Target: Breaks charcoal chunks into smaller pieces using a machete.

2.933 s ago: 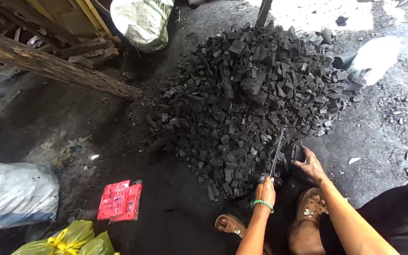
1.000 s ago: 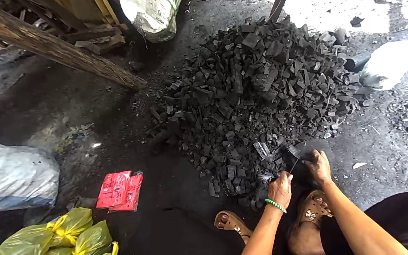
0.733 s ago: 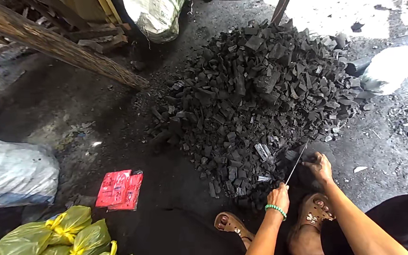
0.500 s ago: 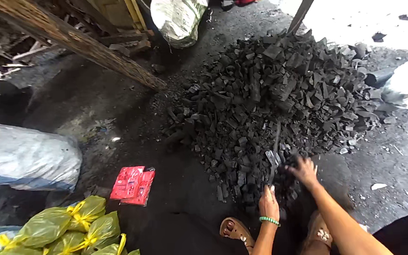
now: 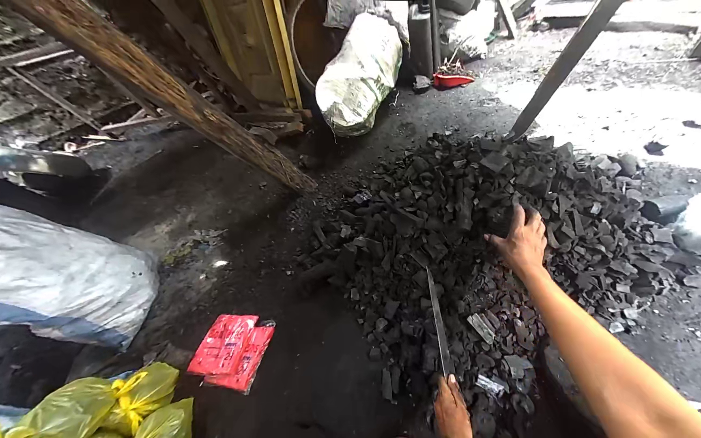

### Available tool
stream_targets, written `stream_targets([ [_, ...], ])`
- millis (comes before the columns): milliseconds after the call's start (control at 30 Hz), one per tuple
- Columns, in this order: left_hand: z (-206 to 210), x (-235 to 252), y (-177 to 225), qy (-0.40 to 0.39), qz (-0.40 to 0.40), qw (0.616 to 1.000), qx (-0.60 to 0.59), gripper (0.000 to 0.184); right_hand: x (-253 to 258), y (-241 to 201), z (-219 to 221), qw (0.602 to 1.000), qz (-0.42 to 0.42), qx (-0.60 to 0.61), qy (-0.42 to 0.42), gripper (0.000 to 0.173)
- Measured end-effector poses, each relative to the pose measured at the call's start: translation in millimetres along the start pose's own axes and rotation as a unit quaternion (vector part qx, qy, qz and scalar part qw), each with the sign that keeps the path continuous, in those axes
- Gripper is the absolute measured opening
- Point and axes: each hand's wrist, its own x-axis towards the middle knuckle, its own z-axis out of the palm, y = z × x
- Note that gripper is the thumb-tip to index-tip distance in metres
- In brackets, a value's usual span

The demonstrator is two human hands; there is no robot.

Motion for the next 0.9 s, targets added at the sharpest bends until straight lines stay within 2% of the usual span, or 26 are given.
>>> stream_targets([
  [67,-0.8,-0.9,0.1,-0.01,-0.003,1.0,0.005,0.042,14.3,-3.7,-2.9,0.999,0.008,-0.023,-0.047,0.091],
  [200,-0.3,-3.0,4.5,-0.029,-0.001,0.999,0.024,0.041,-5.5,11.9,-6.7,0.998,-0.031,0.012,-0.054,0.075],
  [267,0.8,-4.5,5.1,-0.029,0.017,0.999,0.025,0.041,-28.6,33.8,-1.2,0.993,-0.071,0.079,-0.044,0.073],
  [333,1.2,-6.0,5.1,-0.031,0.033,0.999,0.027,0.041,-50.8,55.7,10.2,0.974,-0.069,0.211,-0.053,0.072],
  [400,1.4,-8.1,5.4,-0.041,0.036,0.998,0.028,0.041,-70.0,67.7,20.2,0.928,0.01,0.365,-0.079,0.07],
  [467,2.9,-7.6,6.7,-0.042,0.039,0.998,0.026,0.04,-82.1,68.7,22.9,0.865,0.12,0.482,-0.074,0.065],
  [533,2.7,-9.3,7.6,-0.044,0.037,0.998,0.025,0.04,-91.5,70.8,21.0,0.802,0.225,0.549,-0.068,0.062],
  [600,3.5,-9.2,7.7,-0.042,0.043,0.998,0.025,0.04,-97.1,80.9,17.8,0.769,0.286,0.566,-0.083,0.061],
  [700,2.3,-10.2,6.7,-0.044,0.045,0.998,0.023,0.039,-101.2,96.7,18.9,0.78,0.309,0.534,-0.108,0.062],
  [833,1.1,-14.1,7.9,-0.051,0.049,0.997,0.038,0.039,-100.9,97.7,22.5,0.858,0.298,0.388,-0.156,0.075],
  [900,-0.4,-17.2,9.3,-0.054,0.059,0.996,0.045,0.039,-99.0,100.3,26.3,0.88,0.285,0.341,-0.167,0.077],
])
